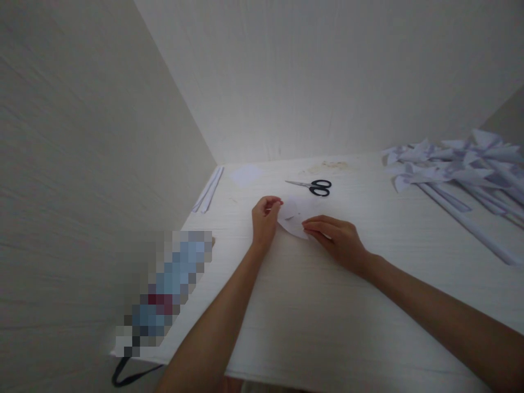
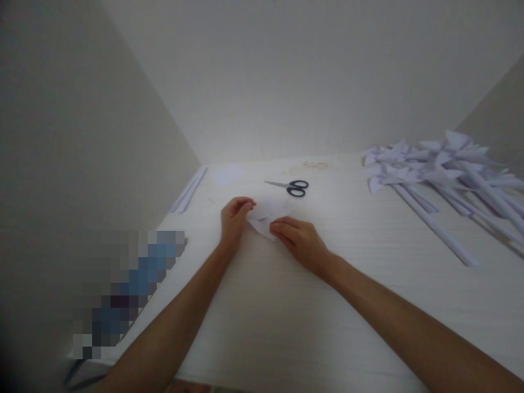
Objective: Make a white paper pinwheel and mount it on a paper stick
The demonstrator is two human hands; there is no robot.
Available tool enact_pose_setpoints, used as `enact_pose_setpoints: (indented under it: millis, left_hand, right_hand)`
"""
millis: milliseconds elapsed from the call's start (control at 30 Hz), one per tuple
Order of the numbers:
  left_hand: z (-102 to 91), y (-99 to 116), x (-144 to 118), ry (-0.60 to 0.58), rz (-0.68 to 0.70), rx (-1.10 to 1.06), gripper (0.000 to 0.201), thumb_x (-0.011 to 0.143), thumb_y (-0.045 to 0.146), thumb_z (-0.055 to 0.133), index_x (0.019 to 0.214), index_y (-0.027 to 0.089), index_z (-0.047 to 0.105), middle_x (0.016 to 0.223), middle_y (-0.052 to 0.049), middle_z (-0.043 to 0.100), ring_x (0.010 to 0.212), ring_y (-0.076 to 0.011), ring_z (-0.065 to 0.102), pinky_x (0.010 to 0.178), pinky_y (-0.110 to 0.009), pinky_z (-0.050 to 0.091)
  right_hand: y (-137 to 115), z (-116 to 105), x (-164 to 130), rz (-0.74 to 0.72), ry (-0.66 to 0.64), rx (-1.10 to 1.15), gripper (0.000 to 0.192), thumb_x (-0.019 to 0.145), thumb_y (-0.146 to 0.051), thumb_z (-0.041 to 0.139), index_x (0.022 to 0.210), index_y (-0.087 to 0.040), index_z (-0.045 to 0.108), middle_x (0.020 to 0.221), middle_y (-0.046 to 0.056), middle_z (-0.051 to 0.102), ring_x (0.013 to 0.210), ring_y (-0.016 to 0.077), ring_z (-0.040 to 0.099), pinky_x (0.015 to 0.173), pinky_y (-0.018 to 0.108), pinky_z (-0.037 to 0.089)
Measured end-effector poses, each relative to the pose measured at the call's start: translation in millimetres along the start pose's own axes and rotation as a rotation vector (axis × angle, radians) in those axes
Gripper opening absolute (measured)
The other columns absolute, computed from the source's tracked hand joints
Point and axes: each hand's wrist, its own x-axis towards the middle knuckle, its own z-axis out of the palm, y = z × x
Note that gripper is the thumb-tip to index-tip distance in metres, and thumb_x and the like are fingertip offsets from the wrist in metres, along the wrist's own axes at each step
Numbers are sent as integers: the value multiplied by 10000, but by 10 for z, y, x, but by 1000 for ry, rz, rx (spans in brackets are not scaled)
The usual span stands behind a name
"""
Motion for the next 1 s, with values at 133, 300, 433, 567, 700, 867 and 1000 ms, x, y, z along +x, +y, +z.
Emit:
enact_pose_setpoints:
  millis: [133, 300, 433, 567, 700, 867, 1000]
  left_hand:
    - [-26, 9, 26, -104, 39, 22, 101, 711, 218, 494, 749, 175, 577, 748, -34, 637, 726, -137, 579, 663, -263, 432]
    - [-119, 89, 42, -226, 194, 148, 188, 755, 183, 432, 827, 186, 606, 914, -53, 644, 888, -153, 567, 812, -307, 413]
    - [-198, 80, 73, -385, 217, 169, 207, 763, 206, 444, 880, 182, 613, 969, -67, 639, 945, -154, 557, 881, -315, 386]
    - [-227, 21, 86, -506, 148, 198, 222, 734, 227, 503, 930, 200, 604, 907, -56, 658, 881, -167, 577, 836, -351, 419]
    - [-227, -2, 78, -538, 117, 167, 283, 669, 222, 581, 949, 194, 609, 831, -47, 645, 799, -151, 586, 759, -316, 454]
    - [-210, 25, 49, -523, -15, 3, 289, 595, 221, 643, 881, 175, 640, 816, -57, 644, 689, -140, 607, 577, -249, 481]
    - [-186, 25, 33, -538, -80, -70, 274, 588, 208, 645, 859, 164, 645, 836, -76, 663, 678, -140, 606, 579, -258, 486]
  right_hand:
    - [-25, -11, -19, -28, -112, 23, 194, 817, -216, 461, 856, -208, 652, 853, 43, 685, 744, 160, 638, 661, 278, 520]
    - [-78, -52, -9, -47, -183, 80, 218, 827, -243, 444, 822, -213, 660, 831, 42, 692, 720, 165, 641, 654, 295, 520]
    - [-56, -70, -8, -67, -228, 119, 211, 829, -223, 439, 835, -197, 648, 844, 47, 684, 735, 148, 638, 658, 268, 520]
    - [-1, -81, 10, -52, -183, 167, 187, 823, -209, 456, 841, -199, 642, 856, 47, 676, 765, 133, 629, 682, 253, 511]
    - [53, -92, 58, 183, -46, 252, 124, 777, -248, 535, 780, -187, 643, 748, 36, 674, 674, 137, 627, 624, 258, 510]
    - [132, -66, 85, 436, 50, 492, 136, 697, -302, 615, 719, -171, 644, 653, 30, 668, 602, 152, 630, 579, 277, 518]
    - [168, -55, 99, 557, 130, 588, 141, 648, -300, 655, 687, -165, 642, 602, 26, 665, 552, 147, 625, 554, 273, 517]
